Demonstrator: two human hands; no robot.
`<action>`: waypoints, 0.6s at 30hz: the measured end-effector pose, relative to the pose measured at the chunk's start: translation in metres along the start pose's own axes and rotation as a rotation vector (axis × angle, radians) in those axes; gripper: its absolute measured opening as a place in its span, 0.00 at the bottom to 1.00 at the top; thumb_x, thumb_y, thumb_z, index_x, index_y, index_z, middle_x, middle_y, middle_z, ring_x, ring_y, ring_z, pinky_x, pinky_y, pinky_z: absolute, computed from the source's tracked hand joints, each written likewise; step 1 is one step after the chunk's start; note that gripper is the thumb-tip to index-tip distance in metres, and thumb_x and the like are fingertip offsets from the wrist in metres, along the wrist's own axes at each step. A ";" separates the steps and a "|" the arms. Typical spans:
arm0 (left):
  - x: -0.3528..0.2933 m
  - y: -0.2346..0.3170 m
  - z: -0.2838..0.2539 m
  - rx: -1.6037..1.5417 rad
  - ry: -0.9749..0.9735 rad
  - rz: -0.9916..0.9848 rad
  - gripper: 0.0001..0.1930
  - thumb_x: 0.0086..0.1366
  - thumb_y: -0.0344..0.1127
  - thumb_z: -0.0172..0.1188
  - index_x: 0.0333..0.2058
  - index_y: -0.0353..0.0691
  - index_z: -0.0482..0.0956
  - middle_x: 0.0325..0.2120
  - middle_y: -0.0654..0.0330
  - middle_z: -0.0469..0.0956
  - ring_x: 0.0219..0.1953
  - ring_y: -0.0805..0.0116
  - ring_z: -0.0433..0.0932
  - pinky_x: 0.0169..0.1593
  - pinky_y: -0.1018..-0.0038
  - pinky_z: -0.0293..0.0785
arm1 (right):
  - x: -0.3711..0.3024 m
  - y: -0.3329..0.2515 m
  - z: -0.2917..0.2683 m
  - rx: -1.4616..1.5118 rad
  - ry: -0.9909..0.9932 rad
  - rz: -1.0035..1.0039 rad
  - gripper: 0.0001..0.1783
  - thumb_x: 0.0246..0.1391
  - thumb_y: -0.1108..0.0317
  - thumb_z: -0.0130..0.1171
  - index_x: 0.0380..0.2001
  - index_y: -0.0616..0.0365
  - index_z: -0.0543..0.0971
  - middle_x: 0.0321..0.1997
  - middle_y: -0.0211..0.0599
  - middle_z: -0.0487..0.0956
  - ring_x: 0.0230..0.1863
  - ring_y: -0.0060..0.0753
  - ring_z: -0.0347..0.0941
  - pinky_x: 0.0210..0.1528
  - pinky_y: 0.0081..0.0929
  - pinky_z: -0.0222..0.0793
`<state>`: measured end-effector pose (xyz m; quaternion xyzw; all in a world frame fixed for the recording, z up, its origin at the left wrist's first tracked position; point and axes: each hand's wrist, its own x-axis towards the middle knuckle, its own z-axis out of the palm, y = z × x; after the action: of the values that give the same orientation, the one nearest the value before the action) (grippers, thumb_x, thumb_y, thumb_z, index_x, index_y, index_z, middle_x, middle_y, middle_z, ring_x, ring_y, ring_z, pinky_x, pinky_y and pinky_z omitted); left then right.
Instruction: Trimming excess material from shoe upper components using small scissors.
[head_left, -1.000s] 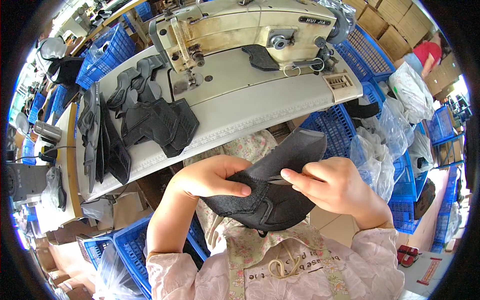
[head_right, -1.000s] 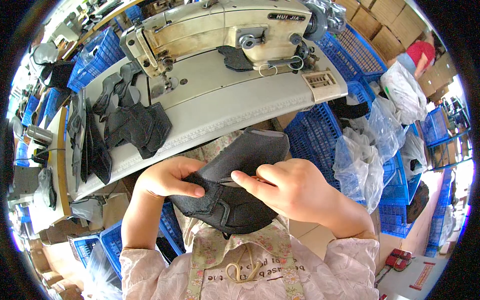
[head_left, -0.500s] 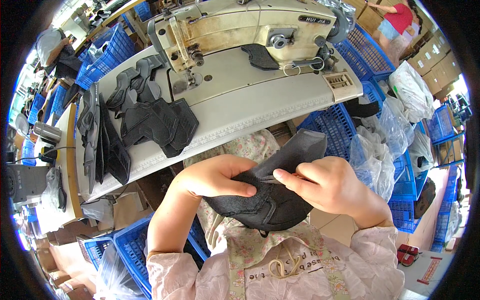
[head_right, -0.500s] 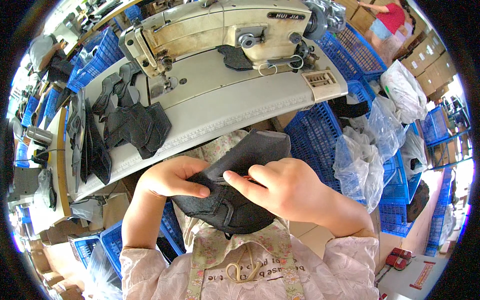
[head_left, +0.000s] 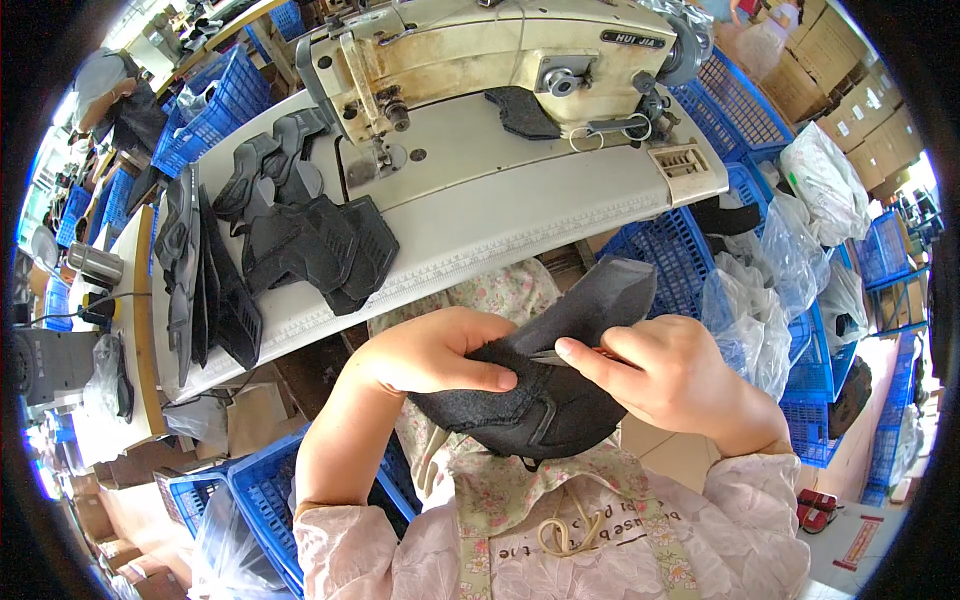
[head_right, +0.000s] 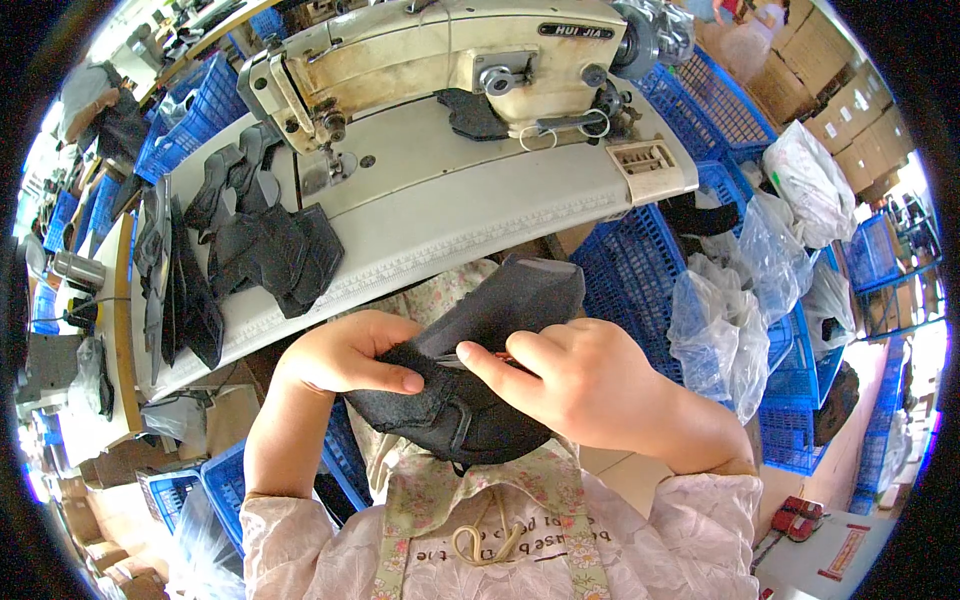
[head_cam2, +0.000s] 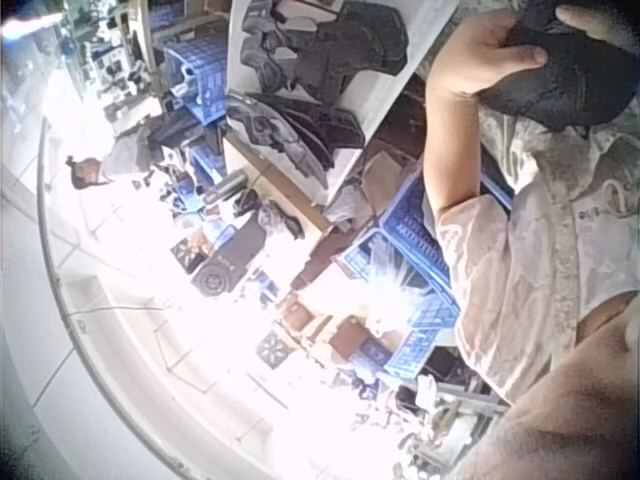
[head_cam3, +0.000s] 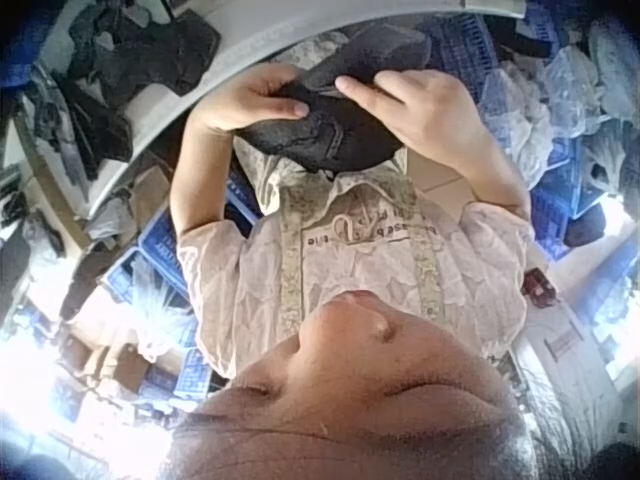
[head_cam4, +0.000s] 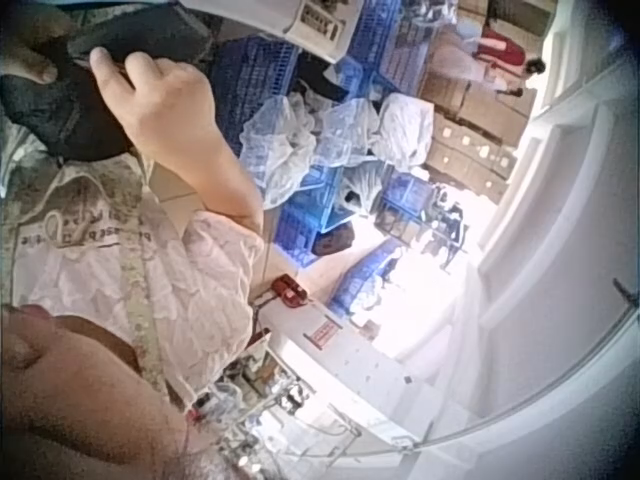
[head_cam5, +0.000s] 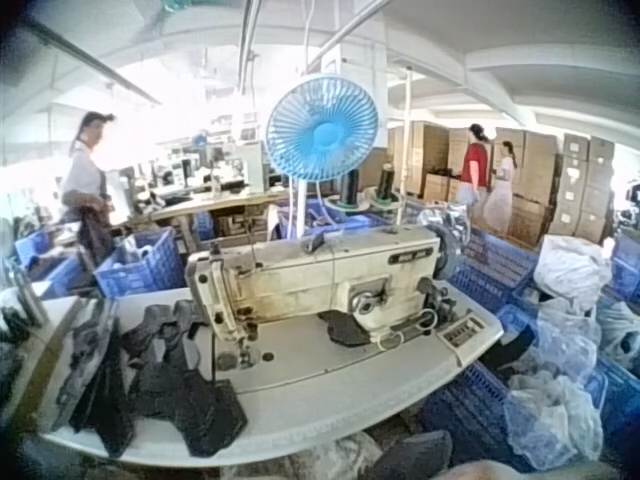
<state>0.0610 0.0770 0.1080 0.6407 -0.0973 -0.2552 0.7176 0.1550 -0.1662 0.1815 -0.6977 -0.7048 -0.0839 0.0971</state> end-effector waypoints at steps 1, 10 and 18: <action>0.000 0.001 -0.002 0.016 -0.019 -0.022 0.19 0.56 0.34 0.61 0.43 0.28 0.73 0.35 0.61 0.76 0.39 0.75 0.70 0.46 0.77 0.66 | 0.000 0.000 0.000 0.008 -0.004 0.002 0.24 0.39 0.68 0.55 0.45 0.54 0.77 0.20 0.25 0.61 0.18 0.19 0.64 0.18 0.19 0.62; 0.002 0.013 0.002 0.103 0.006 -0.020 0.17 0.56 0.36 0.61 0.42 0.30 0.75 0.31 0.60 0.77 0.36 0.75 0.70 0.44 0.75 0.67 | 0.007 -0.001 0.004 0.026 0.021 -0.006 0.23 0.40 0.69 0.55 0.45 0.56 0.76 0.20 0.25 0.61 0.18 0.19 0.64 0.19 0.19 0.63; 0.001 0.012 0.001 0.093 -0.001 -0.026 0.19 0.56 0.35 0.62 0.42 0.28 0.73 0.34 0.63 0.77 0.38 0.78 0.69 0.44 0.78 0.67 | 0.012 -0.004 0.005 -0.053 0.014 -0.029 0.24 0.39 0.69 0.56 0.45 0.55 0.77 0.20 0.25 0.60 0.16 0.20 0.62 0.17 0.19 0.61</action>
<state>0.0641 0.0764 0.1192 0.6746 -0.1012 -0.2598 0.6835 0.1504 -0.1538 0.1798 -0.6892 -0.7116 -0.1086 0.0823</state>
